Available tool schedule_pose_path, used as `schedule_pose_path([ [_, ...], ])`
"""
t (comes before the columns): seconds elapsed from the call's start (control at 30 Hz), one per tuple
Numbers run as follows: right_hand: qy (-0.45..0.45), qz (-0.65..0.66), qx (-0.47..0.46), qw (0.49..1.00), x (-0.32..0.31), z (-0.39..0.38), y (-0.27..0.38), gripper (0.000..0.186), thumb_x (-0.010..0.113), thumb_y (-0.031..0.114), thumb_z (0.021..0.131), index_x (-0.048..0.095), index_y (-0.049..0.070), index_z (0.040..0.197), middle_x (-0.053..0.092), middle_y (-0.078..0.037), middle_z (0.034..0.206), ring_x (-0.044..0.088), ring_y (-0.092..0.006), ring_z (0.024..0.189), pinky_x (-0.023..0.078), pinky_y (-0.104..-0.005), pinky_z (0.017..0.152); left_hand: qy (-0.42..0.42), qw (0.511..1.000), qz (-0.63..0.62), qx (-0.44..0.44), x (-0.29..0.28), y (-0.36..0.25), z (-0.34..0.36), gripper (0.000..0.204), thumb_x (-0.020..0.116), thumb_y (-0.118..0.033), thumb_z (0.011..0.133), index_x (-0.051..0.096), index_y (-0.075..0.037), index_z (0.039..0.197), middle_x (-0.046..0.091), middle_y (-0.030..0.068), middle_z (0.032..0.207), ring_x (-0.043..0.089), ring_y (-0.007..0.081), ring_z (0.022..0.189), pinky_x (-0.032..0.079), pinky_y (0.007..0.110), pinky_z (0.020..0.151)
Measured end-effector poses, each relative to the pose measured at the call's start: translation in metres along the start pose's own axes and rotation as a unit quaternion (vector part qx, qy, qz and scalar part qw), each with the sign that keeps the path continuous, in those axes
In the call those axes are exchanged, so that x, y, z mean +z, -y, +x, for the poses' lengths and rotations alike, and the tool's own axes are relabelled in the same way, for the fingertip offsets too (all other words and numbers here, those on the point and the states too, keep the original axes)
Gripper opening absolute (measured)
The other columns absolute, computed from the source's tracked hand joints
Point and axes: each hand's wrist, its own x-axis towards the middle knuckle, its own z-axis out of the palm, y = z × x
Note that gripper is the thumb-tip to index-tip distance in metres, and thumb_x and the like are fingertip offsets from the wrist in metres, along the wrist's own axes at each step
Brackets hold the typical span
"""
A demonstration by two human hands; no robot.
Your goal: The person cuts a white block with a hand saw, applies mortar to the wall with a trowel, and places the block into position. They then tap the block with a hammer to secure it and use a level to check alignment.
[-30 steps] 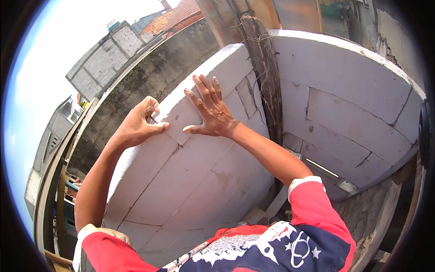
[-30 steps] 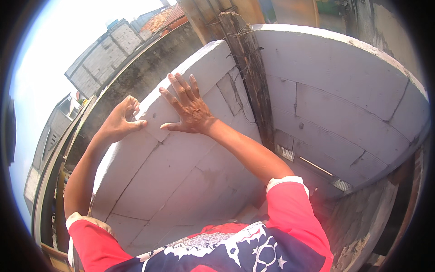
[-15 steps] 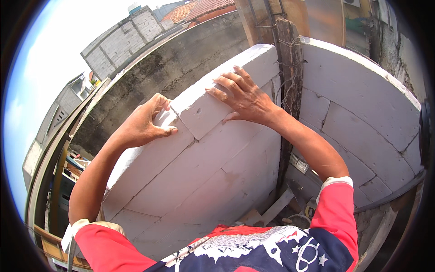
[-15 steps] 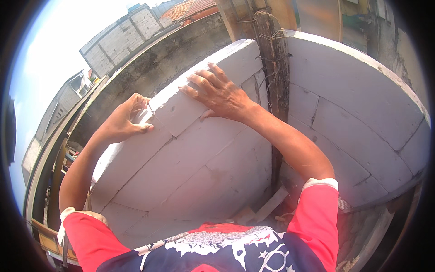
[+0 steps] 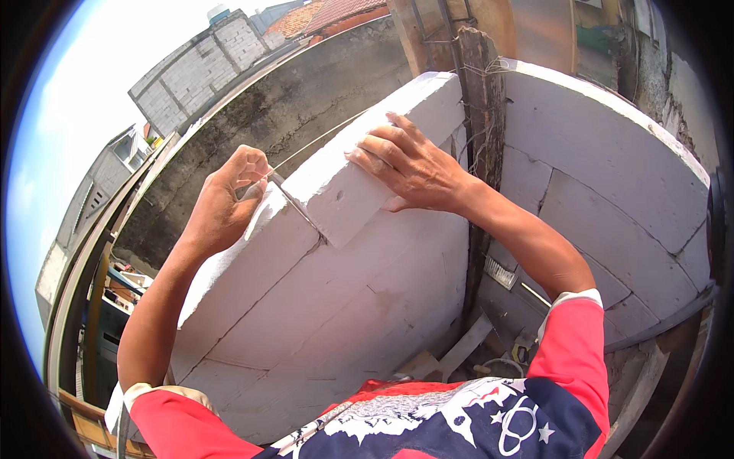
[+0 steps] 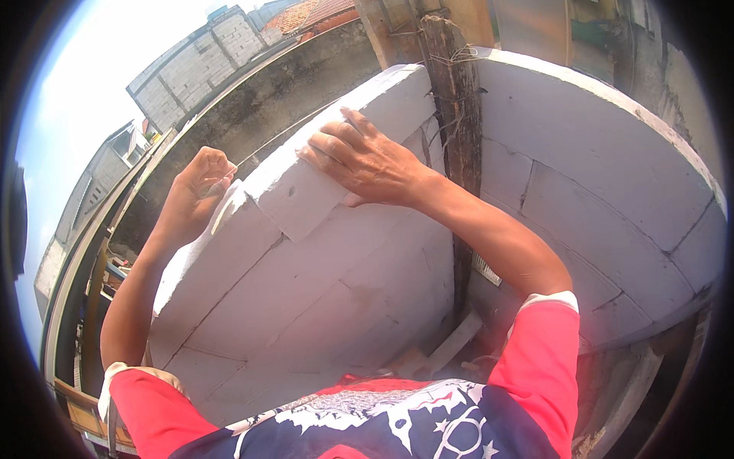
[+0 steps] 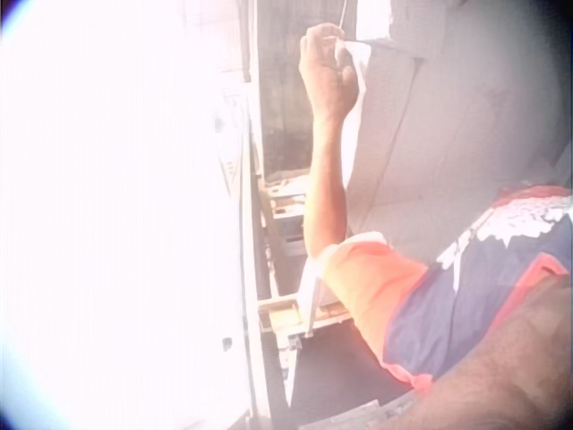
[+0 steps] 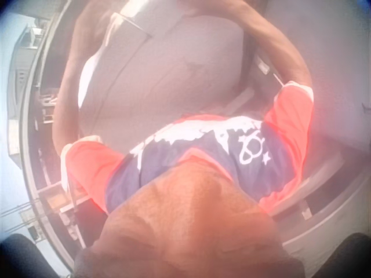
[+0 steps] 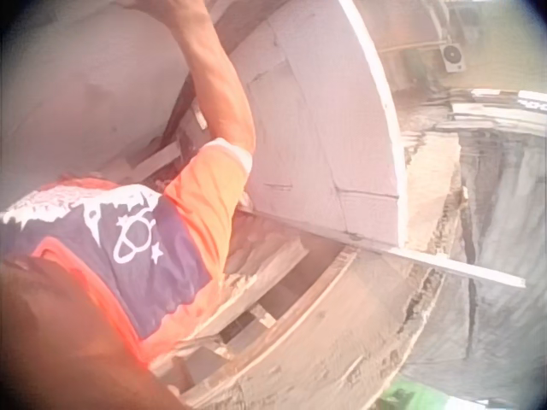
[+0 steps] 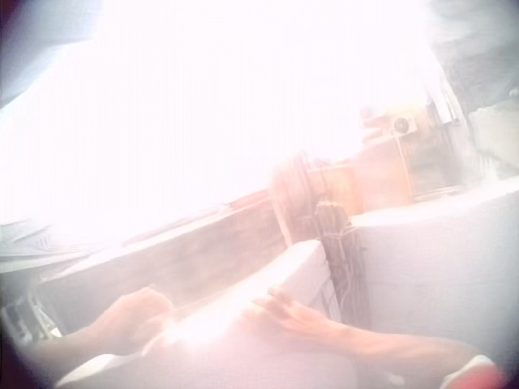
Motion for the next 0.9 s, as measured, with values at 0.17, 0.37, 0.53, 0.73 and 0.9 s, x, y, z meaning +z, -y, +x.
schedule_pose_path([
  [0.17,-0.006,0.013,0.009,1.0,-0.012,-0.015,0.007,0.12,0.097,0.051,0.057,0.038,0.021,0.158,0.042,-0.004,0.141,0.038,-0.0257,0.144,0.021,-0.0509,0.135,0.007,0.977,0.191,0.089,0.012,-0.031,-0.003,0.019,0.062,0.0,0.087,0.072,-0.005,0.103,0.052,0.01,0.117,0.051,0.0284,0.12,0.046,0.044,0.103],
  [0.37,-0.003,0.003,-0.015,1.0,-0.031,-0.028,0.003,0.117,0.097,0.039,0.055,0.043,0.014,0.155,0.045,-0.007,0.14,0.039,-0.0284,0.143,0.026,-0.0532,0.133,0.107,0.959,0.263,0.005,0.031,-0.1,0.0,0.073,0.077,-0.052,0.083,0.063,-0.005,0.138,0.052,0.0145,0.115,0.05,0.0322,0.115,0.045,0.047,0.103],
  [0.53,-0.013,0.046,-0.012,0.999,-0.039,-0.022,0.003,0.113,0.097,0.03,0.055,0.044,0.01,0.154,0.045,-0.008,0.141,0.039,-0.03,0.143,0.027,-0.0552,0.132,0.113,0.964,0.24,0.025,0.039,-0.113,-0.003,0.101,0.085,-0.052,0.081,0.042,0.001,0.155,0.054,0.0229,0.131,0.048,0.0371,0.133,0.043,0.05,0.11],
  [0.73,-0.028,0.051,-0.027,0.998,-0.04,-0.037,0.0,0.116,0.097,0.039,0.059,0.038,0.013,0.156,0.04,-0.007,0.15,0.035,-0.0308,0.147,0.025,-0.0567,0.132,0.025,0.996,0.071,0.05,0.074,-0.091,-0.017,0.089,0.082,-0.041,0.083,0.048,0.007,0.149,0.06,0.0279,0.123,0.06,0.0405,0.12,0.048,0.05,0.106],
  [0.9,-0.052,0.067,0.119,0.989,-0.036,-0.058,0.019,0.122,0.087,0.065,0.072,0.024,0.013,0.162,0.028,-0.012,0.161,0.023,-0.0339,0.155,0.018,-0.0567,0.132,-0.015,1.0,0.015,0.003,0.084,-0.099,-0.024,0.077,0.08,-0.031,0.087,0.051,0.005,0.148,0.063,0.0246,0.127,0.062,0.0342,0.122,0.048,0.046,0.107],
])
